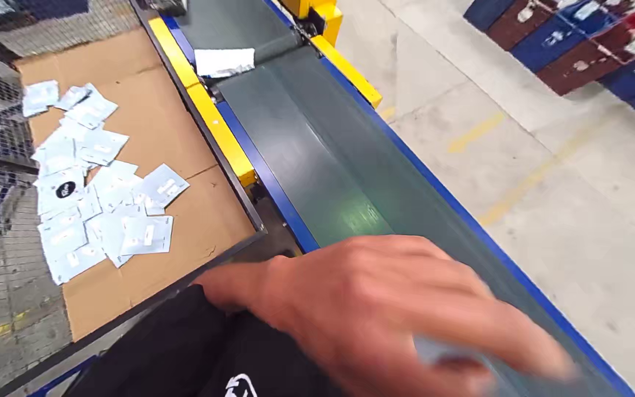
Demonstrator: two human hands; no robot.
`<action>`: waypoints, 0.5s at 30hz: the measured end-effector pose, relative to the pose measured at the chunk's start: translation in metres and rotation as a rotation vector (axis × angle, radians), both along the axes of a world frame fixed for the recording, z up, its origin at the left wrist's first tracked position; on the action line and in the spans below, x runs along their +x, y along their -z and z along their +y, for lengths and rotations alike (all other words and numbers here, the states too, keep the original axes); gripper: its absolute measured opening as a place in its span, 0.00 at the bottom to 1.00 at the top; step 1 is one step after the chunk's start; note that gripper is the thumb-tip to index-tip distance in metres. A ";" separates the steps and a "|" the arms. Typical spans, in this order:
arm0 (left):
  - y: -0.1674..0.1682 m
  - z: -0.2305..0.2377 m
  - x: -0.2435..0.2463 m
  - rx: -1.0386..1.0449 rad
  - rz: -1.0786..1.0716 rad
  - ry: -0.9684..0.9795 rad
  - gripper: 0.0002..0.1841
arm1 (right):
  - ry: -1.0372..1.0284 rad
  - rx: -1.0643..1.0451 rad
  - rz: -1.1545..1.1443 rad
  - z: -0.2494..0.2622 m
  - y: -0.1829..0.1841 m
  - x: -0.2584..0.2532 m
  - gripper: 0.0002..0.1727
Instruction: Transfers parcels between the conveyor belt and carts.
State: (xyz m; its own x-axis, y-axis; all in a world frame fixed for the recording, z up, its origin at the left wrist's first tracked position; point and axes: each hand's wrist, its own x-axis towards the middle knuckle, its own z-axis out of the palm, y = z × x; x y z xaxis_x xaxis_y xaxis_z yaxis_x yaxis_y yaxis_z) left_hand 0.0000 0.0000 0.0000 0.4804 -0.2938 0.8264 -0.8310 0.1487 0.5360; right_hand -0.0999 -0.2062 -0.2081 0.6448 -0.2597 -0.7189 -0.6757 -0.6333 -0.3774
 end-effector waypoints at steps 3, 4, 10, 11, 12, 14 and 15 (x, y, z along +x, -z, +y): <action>0.056 -0.002 0.019 0.270 0.004 0.003 0.18 | -0.146 -0.210 -0.693 -0.026 0.150 -0.040 0.11; 0.078 -0.001 0.022 0.374 0.035 -0.038 0.19 | -0.226 -0.166 -0.648 -0.034 0.162 -0.035 0.10; 0.182 0.037 0.047 0.824 0.224 -0.333 0.16 | -0.308 -0.081 -0.570 -0.033 0.164 -0.016 0.11; 0.192 0.046 0.054 0.854 0.280 -0.373 0.17 | -0.315 -0.071 -0.597 -0.032 0.166 -0.013 0.11; 0.201 0.056 0.060 0.868 0.350 -0.411 0.17 | -0.321 -0.065 -0.615 -0.030 0.167 -0.010 0.12; 0.216 0.073 0.077 0.841 0.526 -0.464 0.18 | -0.327 -0.064 -0.628 -0.026 0.171 -0.005 0.12; 0.223 0.082 0.088 0.796 0.626 -0.483 0.21 | -0.326 -0.057 -0.635 -0.023 0.172 -0.003 0.12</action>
State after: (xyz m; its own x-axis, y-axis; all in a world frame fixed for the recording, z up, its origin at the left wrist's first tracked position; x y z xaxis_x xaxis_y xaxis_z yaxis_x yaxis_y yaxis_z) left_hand 0.0883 0.0817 -0.2227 0.9518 -0.3010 0.0594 -0.2598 -0.6877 0.6779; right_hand -0.1029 -0.2296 -0.3805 0.9854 -0.0081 -0.1698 -0.1091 -0.7960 -0.5954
